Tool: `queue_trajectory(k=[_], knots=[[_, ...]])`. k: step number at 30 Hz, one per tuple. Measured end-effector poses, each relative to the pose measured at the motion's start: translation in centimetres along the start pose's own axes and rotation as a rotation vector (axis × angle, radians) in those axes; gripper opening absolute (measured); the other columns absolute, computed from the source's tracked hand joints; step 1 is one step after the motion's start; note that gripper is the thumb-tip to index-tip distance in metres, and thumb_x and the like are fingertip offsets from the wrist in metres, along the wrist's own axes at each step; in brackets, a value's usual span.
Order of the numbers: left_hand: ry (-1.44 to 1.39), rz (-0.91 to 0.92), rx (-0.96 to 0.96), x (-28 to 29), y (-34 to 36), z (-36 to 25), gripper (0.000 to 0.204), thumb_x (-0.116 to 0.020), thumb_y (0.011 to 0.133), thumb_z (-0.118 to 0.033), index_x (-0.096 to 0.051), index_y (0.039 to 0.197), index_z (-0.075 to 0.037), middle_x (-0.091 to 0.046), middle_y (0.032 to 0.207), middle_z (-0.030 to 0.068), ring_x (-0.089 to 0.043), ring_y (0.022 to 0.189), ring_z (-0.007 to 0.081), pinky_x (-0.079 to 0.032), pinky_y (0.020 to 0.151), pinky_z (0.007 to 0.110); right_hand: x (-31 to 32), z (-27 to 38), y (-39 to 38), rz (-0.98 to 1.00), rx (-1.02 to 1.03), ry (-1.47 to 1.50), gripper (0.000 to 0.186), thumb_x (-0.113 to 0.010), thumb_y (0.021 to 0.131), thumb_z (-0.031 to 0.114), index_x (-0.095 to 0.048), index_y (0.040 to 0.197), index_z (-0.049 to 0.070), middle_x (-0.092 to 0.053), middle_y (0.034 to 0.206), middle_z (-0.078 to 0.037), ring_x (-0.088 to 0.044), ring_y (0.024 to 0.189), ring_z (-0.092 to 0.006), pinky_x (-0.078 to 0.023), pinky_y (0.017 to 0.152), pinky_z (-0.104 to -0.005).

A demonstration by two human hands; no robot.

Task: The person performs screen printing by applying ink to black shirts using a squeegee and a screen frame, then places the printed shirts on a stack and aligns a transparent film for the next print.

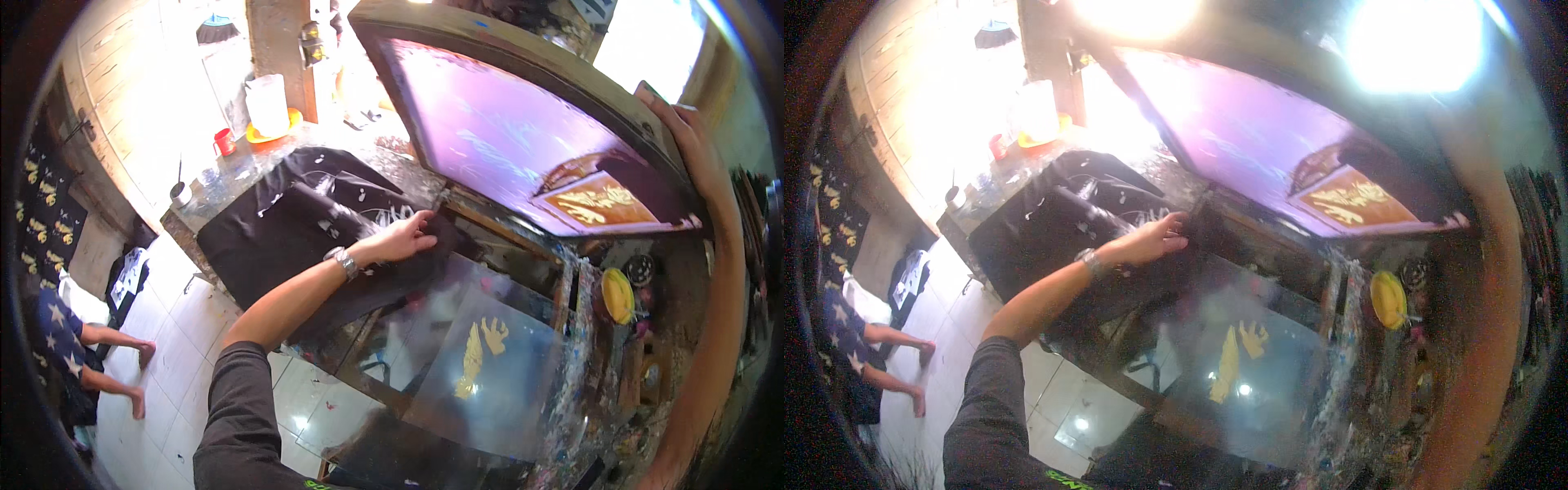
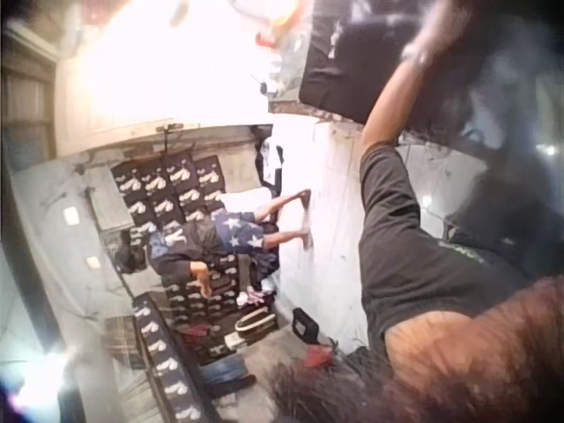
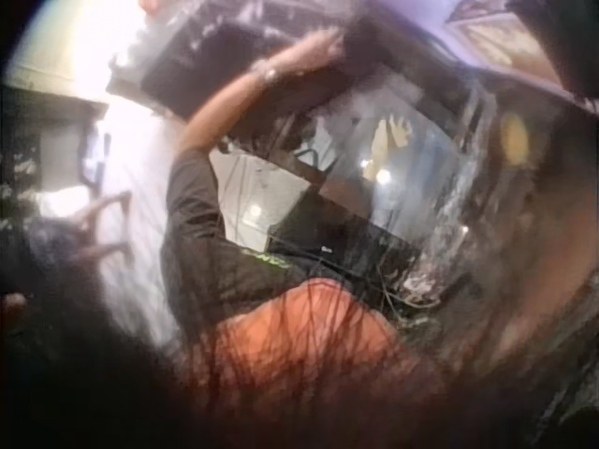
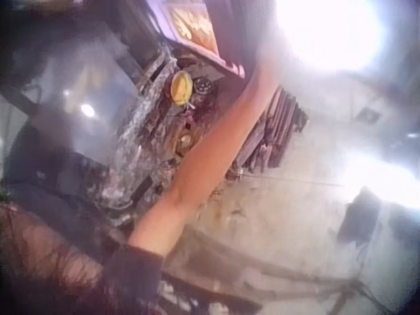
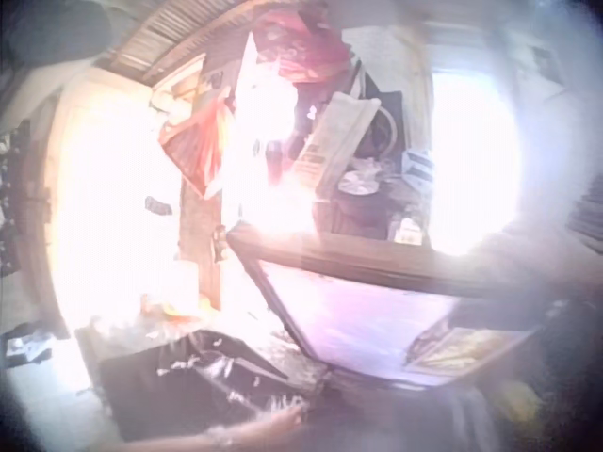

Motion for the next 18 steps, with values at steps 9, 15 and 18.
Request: queue_trajectory(k=[9, 15, 18], knots=[[0.773, 0.071, -0.326, -0.8, -19.0, 4.0, 0.047, -0.061, 0.099, -0.027, -0.056, 0.143, -0.011, -0.053, 0.139, 0.0138, -0.043, 0.136, 0.0336, -0.032, 0.117, 0.052, 3.8, 7.2, 0.5, 0.074, 0.262, 0.297, 0.044, -0.041, 0.105, 0.02, -0.059, 0.144, 0.021, -0.069, 0.111, -0.02, -0.066, 0.105, -0.0328, -0.047, 0.1, -0.0371], [0.866, -0.025, -0.129, -16.1, -23.1, -4.1, 0.057, -0.064, 0.096, -0.036, -0.054, 0.147, -0.015, -0.053, 0.136, 0.0127, -0.043, 0.13, 0.0309, -0.03, 0.104, 0.049, -2.1, 0.7, 2.6, -0.269, 0.095, 0.02, 0.037, -0.044, 0.105, 0.036, -0.067, 0.133, 0.023, -0.069, 0.098, -0.015, -0.068, 0.098, -0.0352, -0.051, 0.095, -0.0441], [0.66, 0.091, -0.229, -19.1, -24.2, -7.4, 0.047, -0.065, 0.094, -0.033, -0.06, 0.138, -0.019, -0.057, 0.129, 0.0053, -0.049, 0.119, 0.0265, -0.032, 0.101, 0.049, 0.7, 3.6, 2.5, -0.152, -0.198, 0.066, 0.063, -0.045, 0.1, 0.059, -0.071, 0.118, 0.004, -0.071, 0.102, -0.026, -0.069, 0.099, -0.0417, -0.052, 0.094, -0.0467]])
Point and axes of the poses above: each hand's wrist, its own y-axis towards the middle knuckle, its own x-axis out of the back of the hand, z = x × y, the point moved 3 cm from there along y, towards the middle knuckle
